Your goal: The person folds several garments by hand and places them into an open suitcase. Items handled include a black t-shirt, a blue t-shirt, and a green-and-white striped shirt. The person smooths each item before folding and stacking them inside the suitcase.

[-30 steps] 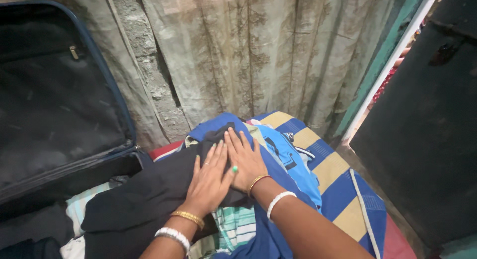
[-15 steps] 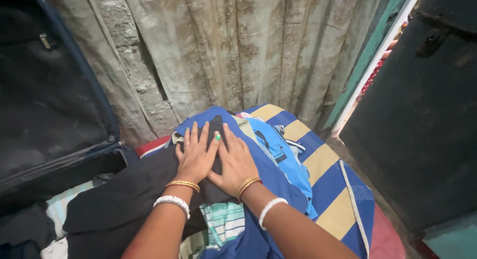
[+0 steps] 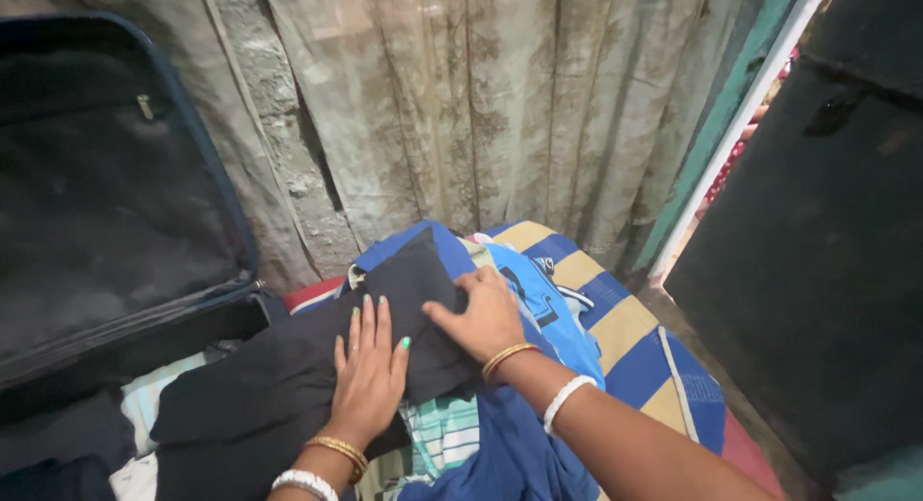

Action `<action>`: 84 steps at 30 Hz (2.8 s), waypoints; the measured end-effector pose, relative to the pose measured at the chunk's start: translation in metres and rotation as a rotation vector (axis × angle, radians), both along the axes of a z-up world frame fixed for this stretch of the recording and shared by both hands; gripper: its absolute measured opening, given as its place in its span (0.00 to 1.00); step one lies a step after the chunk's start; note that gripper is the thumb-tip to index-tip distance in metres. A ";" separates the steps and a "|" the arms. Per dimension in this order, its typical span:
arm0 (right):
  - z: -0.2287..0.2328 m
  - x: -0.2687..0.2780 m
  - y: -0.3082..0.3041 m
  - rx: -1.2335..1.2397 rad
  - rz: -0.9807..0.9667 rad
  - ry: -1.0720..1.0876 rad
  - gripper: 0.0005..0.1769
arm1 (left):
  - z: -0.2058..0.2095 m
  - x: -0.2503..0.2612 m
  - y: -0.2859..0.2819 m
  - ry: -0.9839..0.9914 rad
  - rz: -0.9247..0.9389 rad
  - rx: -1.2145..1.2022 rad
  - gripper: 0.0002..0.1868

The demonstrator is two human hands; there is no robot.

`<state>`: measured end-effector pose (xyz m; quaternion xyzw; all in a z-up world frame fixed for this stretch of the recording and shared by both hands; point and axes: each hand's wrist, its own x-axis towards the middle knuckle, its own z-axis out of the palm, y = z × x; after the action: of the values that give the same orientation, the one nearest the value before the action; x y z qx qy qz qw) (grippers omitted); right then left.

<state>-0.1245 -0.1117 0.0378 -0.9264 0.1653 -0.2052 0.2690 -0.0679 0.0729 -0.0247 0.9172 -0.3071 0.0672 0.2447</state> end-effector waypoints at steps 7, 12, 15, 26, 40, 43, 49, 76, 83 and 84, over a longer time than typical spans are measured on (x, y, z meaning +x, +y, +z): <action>0.013 0.012 0.008 0.236 0.082 0.030 0.32 | 0.015 -0.012 -0.004 -0.112 0.023 -0.032 0.43; 0.019 0.025 -0.068 0.286 0.005 -0.015 0.37 | 0.050 -0.028 -0.003 -0.428 -0.163 -0.205 0.54; 0.018 0.011 -0.105 0.347 -0.047 0.077 0.35 | 0.047 -0.025 0.007 -0.309 -0.154 0.130 0.29; 0.026 0.001 -0.035 -0.454 0.036 -0.252 0.33 | 0.073 -0.009 0.078 -0.170 -0.047 0.271 0.34; 0.025 0.008 0.114 -0.470 0.703 -0.060 0.21 | 0.066 0.015 0.162 -0.368 0.222 0.079 0.10; 0.024 0.009 0.117 -0.455 0.731 -0.087 0.17 | 0.058 0.014 0.194 -0.397 0.186 0.005 0.11; 0.010 0.014 0.128 -0.380 0.847 0.237 0.16 | 0.023 -0.001 0.224 0.316 0.037 0.170 0.12; -0.079 0.009 -0.129 0.265 -0.201 0.063 0.32 | 0.073 -0.054 -0.070 -0.226 -0.351 -0.064 0.36; -0.097 0.012 -0.149 0.459 -0.153 0.262 0.49 | 0.043 -0.052 -0.098 -0.180 -0.248 0.038 0.36; -0.095 0.011 -0.148 0.479 -0.120 0.252 0.50 | 0.039 -0.051 -0.098 -0.202 -0.239 0.036 0.36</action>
<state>-0.1131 -0.2598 -0.0570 -0.8432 0.2959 -0.0588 0.4450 -0.1194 -0.0247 0.0142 0.8671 -0.4381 0.1237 0.2022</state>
